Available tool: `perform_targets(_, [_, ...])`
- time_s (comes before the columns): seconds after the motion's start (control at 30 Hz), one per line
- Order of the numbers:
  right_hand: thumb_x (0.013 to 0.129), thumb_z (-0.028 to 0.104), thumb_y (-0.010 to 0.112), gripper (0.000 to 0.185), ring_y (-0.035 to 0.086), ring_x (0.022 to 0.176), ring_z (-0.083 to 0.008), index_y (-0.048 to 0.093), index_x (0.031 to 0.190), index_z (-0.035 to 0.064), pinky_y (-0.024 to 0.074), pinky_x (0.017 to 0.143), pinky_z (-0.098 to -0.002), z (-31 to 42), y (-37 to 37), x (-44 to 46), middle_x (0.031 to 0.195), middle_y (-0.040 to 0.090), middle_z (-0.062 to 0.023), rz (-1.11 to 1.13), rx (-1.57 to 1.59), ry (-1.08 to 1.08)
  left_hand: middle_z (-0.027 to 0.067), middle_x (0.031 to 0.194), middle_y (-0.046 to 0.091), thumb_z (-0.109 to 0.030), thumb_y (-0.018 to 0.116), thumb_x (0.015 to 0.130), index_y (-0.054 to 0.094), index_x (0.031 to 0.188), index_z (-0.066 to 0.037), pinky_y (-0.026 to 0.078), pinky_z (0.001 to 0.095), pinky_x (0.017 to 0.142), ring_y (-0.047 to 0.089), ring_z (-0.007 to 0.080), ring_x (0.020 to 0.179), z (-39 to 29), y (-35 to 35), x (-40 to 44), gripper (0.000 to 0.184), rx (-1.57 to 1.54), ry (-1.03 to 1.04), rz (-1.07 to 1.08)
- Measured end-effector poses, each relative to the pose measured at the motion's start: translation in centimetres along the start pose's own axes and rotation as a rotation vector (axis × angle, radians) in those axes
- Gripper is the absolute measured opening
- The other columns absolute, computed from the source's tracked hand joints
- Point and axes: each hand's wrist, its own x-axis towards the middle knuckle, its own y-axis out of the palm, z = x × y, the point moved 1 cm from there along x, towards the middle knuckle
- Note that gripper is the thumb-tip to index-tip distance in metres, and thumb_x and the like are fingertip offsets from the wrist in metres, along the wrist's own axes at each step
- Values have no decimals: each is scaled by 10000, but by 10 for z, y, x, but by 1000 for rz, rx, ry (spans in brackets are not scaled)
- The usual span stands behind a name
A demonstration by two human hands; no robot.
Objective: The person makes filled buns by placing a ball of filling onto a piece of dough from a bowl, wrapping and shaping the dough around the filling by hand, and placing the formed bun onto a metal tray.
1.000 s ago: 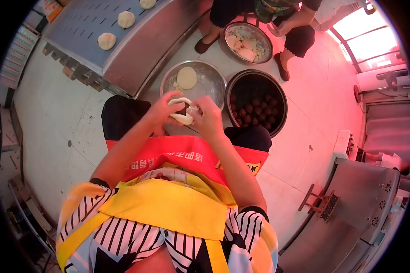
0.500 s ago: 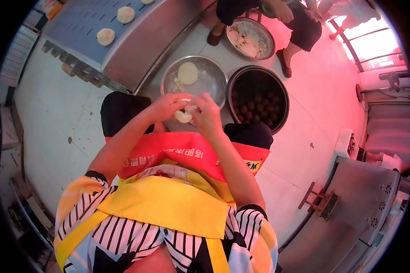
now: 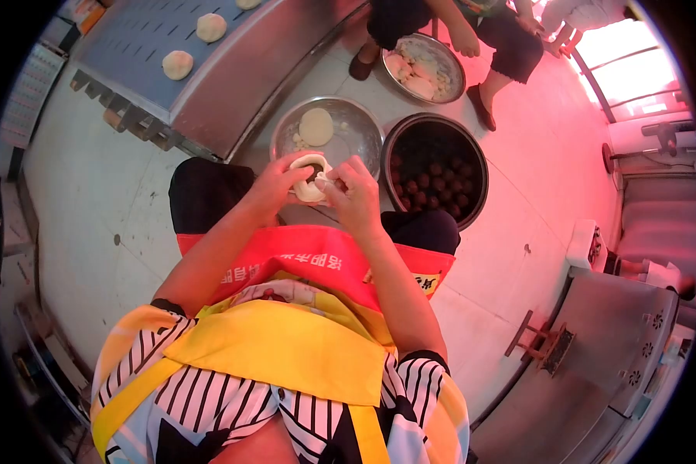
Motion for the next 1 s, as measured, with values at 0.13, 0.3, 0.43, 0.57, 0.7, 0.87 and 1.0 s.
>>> perform_targets(0.13, [764, 51, 711, 147, 537, 595, -140, 597, 836, -9, 443, 544, -284, -4, 2, -3, 803, 504, -67, -24, 72, -81, 88, 1172, 570, -129, 498, 927, 526, 1262, -40, 555, 361, 836, 582, 181, 1059, -5, -4, -1, 348, 143, -43, 107])
perform_targets(0.3, [771, 49, 708, 144, 554, 604, -141, 601, 848, -9, 457, 542, -290, -1, 6, -8, 799, 533, -70, -31, -10, -36, 84, 1153, 582, -129, 525, 918, 522, 1275, -34, 544, 319, 818, 590, 178, 1032, 0, -14, 9, 370, 340, -4, 95])
perform_targets(0.43, [771, 35, 693, 129, 565, 608, -157, 618, 867, -5, 466, 536, -278, -2, 10, 1, 775, 542, -76, -112, 122, 91, 93, 1151, 595, -115, 540, 899, 524, 1278, -24, 531, 295, 800, 595, 158, 1002, 19, -7, 7, 390, 355, 135, -151])
perform_targets(0.57, [775, 15, 671, 92, 584, 633, -171, 635, 859, 0, 484, 529, -265, -8, 6, 2, 797, 552, -79, 24, -89, -69, 97, 1142, 606, -106, 533, 889, 516, 1291, -13, 530, 288, 782, 585, 126, 992, 12, -8, 1, 413, 561, 143, -48])
perform_targets(0.7, [778, 8, 663, 75, 596, 663, -167, 639, 847, -4, 504, 536, -267, 7, 3, 2, 851, 570, -84, 128, -19, -83, 88, 1103, 623, -128, 513, 901, 501, 1312, -15, 514, 293, 822, 585, 125, 1001, -4, -11, -4, 426, 635, 97, 109])
perform_targets(0.87, [780, 11, 668, 84, 610, 700, -143, 637, 853, -16, 511, 539, -268, 10, -1, 5, 862, 578, -102, 78, 106, -63, 77, 1158, 604, -267, 475, 970, 481, 1349, -56, 466, 310, 921, 574, 136, 1048, -30, -3, -7, 434, 532, -133, 153])
perform_targets(1.0, [795, 4, 668, 71, 598, 655, -120, 630, 848, -22, 503, 528, -253, 3, 7, 9, 866, 578, -84, -68, 332, 232, 68, 1153, 591, -429, 345, 1016, 508, 1311, -42, 464, 259, 878, 564, 132, 1041, 32, -1, 6, 513, 67, 376, -92])
